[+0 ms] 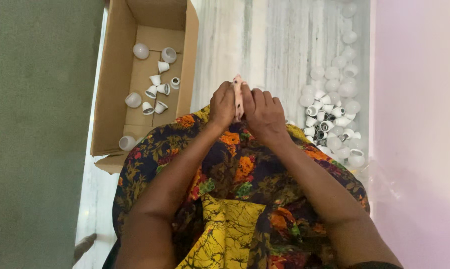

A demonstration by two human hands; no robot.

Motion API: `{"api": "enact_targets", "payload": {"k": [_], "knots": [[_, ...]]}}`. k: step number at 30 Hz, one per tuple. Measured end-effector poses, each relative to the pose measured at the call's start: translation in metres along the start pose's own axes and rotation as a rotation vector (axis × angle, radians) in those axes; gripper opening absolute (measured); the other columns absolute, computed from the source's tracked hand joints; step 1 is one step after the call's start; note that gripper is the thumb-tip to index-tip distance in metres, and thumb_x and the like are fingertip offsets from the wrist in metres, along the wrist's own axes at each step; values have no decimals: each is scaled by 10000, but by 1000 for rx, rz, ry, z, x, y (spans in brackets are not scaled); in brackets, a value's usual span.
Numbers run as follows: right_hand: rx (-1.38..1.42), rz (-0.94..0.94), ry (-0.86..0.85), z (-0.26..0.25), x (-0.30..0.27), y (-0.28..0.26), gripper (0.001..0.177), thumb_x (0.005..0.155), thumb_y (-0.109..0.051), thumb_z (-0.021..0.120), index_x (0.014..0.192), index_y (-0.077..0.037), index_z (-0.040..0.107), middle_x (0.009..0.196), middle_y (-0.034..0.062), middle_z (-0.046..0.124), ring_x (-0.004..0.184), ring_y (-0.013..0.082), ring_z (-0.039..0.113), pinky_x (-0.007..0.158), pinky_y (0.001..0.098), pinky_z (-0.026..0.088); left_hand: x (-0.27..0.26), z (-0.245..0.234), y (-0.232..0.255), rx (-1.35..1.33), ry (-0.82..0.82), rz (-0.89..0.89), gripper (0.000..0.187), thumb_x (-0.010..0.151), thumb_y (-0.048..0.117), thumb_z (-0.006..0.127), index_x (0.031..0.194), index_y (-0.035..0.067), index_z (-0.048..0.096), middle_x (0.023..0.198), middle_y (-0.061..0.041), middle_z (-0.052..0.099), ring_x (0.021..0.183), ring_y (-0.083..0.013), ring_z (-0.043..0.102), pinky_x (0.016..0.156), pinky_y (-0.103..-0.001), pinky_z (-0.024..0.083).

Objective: The person is assembling light bulbs by attaching white plastic bases to the bulbs. They pick up a bulb, attach the base, and place it in a cardboard box. This process is repeated multiple times.

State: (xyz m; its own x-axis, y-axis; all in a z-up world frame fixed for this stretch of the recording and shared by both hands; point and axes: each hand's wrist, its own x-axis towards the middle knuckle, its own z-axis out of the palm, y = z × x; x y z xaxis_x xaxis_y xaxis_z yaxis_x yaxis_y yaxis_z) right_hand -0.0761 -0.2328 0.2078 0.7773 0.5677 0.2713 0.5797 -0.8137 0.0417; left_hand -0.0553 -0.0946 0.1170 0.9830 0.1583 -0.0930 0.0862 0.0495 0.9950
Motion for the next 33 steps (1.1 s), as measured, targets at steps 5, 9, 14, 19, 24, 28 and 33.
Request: {"api": "enact_targets", "payload": {"k": [5,9,14,19,24,28,33], "knots": [[346,357,-375,7,1,11,398,913,-172,743,1245,-54,558,972,157,722,860,329,723,726,423,573,-30,-1,43,297,-2,370,372,1109,291,404,972,19,618,809,-130,629,720,-243,622,677,-393,497],[935,337,-547,17,0,37,488,741,-141,822,1162,2,620,960,220,757,880,359,732,773,401,586,-36,-14,68,453,-102,857,370,1138,299,432,1028,8,631,932,-161,655,855,-316,643,754,-433,531],[1064,285,-535,27,-3,45,454,719,-104,846,1108,28,652,973,235,746,900,383,710,780,399,578,-32,-17,61,416,-139,948,386,1161,304,406,1024,27,637,965,-142,668,873,-301,648,773,-418,544],[109,203,-251,16,-16,5,561,687,-178,853,1155,8,605,907,144,671,711,314,700,567,435,551,-19,20,-9,206,-11,36,409,1092,344,344,1014,42,608,853,-110,609,739,-240,595,661,-407,517],[-57,-37,-21,20,-16,1,588,715,-145,857,1219,-39,575,861,83,633,663,251,675,546,401,528,-17,25,-39,113,79,-71,349,1056,328,376,1076,30,554,851,-104,617,728,-213,611,671,-403,504],[189,90,-266,8,-1,14,628,660,-220,882,1166,-47,552,872,134,677,713,334,699,565,451,540,-30,15,4,171,-7,32,357,1076,357,355,1188,46,492,830,-125,622,691,-226,607,645,-412,491],[679,310,-570,11,3,32,726,692,-163,860,1315,-61,500,941,177,727,876,350,709,740,419,549,-43,0,42,283,-100,559,354,1119,298,427,1277,-8,512,1038,-173,658,870,-271,692,781,-429,549]]}}
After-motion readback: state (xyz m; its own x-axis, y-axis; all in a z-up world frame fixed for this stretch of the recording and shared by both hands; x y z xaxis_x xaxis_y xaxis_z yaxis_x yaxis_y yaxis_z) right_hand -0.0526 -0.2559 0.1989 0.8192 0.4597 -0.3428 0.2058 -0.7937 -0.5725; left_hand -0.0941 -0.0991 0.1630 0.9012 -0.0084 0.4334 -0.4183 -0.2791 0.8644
